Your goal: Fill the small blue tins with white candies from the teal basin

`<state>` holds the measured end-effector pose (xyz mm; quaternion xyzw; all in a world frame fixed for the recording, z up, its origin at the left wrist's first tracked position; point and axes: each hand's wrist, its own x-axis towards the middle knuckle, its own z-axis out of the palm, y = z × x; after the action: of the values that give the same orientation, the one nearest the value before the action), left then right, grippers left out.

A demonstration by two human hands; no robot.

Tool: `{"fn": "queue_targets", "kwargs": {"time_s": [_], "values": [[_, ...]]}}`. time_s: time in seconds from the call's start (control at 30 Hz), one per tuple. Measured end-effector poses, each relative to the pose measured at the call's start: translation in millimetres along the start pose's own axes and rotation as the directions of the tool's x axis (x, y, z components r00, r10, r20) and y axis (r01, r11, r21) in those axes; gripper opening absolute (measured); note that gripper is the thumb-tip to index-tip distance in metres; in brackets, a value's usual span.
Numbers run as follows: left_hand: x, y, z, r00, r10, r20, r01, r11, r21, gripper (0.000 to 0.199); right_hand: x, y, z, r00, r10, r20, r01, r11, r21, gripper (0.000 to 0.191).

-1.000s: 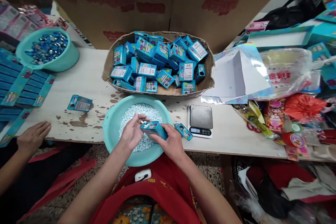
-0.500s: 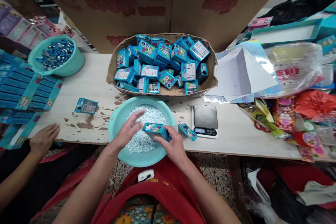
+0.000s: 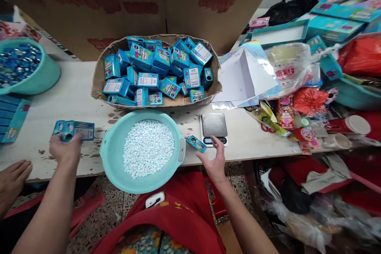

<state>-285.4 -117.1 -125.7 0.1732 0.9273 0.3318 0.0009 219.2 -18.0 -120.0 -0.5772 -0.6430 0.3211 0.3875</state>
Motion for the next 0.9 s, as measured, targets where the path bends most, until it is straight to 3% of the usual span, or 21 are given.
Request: {"fn": "queue_targets", "kwargs": {"time_s": [0.1, 0.13, 0.2, 0.27, 0.3, 0.33, 0.37, 0.4, 0.47, 0.53, 0.6, 0.73, 0.8, 0.83, 0.9], "values": [[0.5, -11.7, 20.4, 0.985, -0.167, -0.039, 0.17, 0.982, 0.078, 0.044, -6.7, 15.5, 17.6, 0.993, 0.11, 0.051, -0.108, 0.993, -0.041, 0.064], [-5.8, -8.7, 20.2, 0.992, -0.113, -0.057, 0.118, 0.989, 0.089, 0.046, -7.3, 18.2, 23.4, 0.987, 0.149, 0.062, -0.148, 0.989, -0.031, 0.058], [-27.9, 4.8, 12.8, 0.985, 0.113, -0.129, -0.094, 0.985, 0.148, 0.047, -5.6, 19.5, 29.9, 0.971, 0.23, 0.067, -0.231, 0.973, 0.017, 0.048], [-61.9, 23.7, 2.7, 0.918, 0.388, -0.08, -0.357, 0.898, 0.257, 0.043, -1.2, 13.2, 28.4, 0.953, 0.302, 0.024, -0.303, 0.949, 0.082, 0.046], [-82.1, 33.1, -1.1, 0.872, 0.487, 0.058, -0.482, 0.83, 0.281, 0.037, 1.4, 6.7, 25.2, 0.947, 0.321, -0.019, -0.317, 0.942, 0.113, 0.047], [-103.5, 41.4, -3.1, 0.799, 0.54, 0.264, -0.599, 0.754, 0.272, 0.035, 4.1, -2.2, 21.2, 0.945, 0.319, -0.067, -0.307, 0.941, 0.14, 0.046], [-124.8, 48.3, -3.4, 0.687, 0.541, 0.486, -0.704, 0.661, 0.259, 0.037, 6.5, -13.1, 16.9, 0.95, 0.292, -0.11, -0.273, 0.948, 0.161, 0.044], [-145.0, 53.3, -2.2, 0.599, 0.496, 0.628, -0.766, 0.583, 0.271, 0.04, 8.4, -25.5, 13.2, 0.96, 0.244, -0.134, -0.219, 0.96, 0.175, 0.042], [-179.0, 58.4, 3.8, 0.515, 0.38, 0.768, -0.825, 0.464, 0.324, 0.05, 10.0, -51.5, 10.0, 0.989, 0.117, -0.095, -0.095, 0.972, 0.214, 0.038], [-201.9, 59.2, 12.1, 0.516, 0.284, 0.809, -0.823, 0.428, 0.374, 0.056, 8.4, -73.7, 14.3, 1.0, 0.016, 0.007, -0.017, 0.965, 0.263, 0.036], [-215.1, 58.5, 21.3, 0.49, 0.191, 0.851, -0.802, 0.481, 0.354, 0.053, 4.4, -87.5, 25.3, 0.994, -0.042, 0.099, 0.012, 0.958, 0.288, 0.035], [-223.6, 54.9, 38.0, 0.301, 0.104, 0.948, -0.704, 0.695, 0.147, 0.031, -3.5, -93.3, 52.0, 0.972, -0.095, 0.214, 0.034, 0.962, 0.272, 0.035], [-220.5, 53.4, 42.8, 0.255, 0.135, 0.957, -0.555, 0.831, 0.031, 0.022, -4.6, -91.8, 61.5, 0.96, -0.117, 0.254, 0.05, 0.966, 0.255, 0.033], [-217.0, 53.9, 43.4, 0.265, 0.153, 0.952, -0.429, 0.903, -0.026, 0.018, -4.6, -91.0, 65.0, 0.953, -0.129, 0.273, 0.062, 0.968, 0.244, 0.033], [-207.5, 59.8, 40.2, 0.326, 0.14, 0.935, -0.077, 0.99, -0.122, 0.014, -3.8, -89.6, 70.1, 0.939, -0.157, 0.307, 0.092, 0.973, 0.214, 0.032]]}}
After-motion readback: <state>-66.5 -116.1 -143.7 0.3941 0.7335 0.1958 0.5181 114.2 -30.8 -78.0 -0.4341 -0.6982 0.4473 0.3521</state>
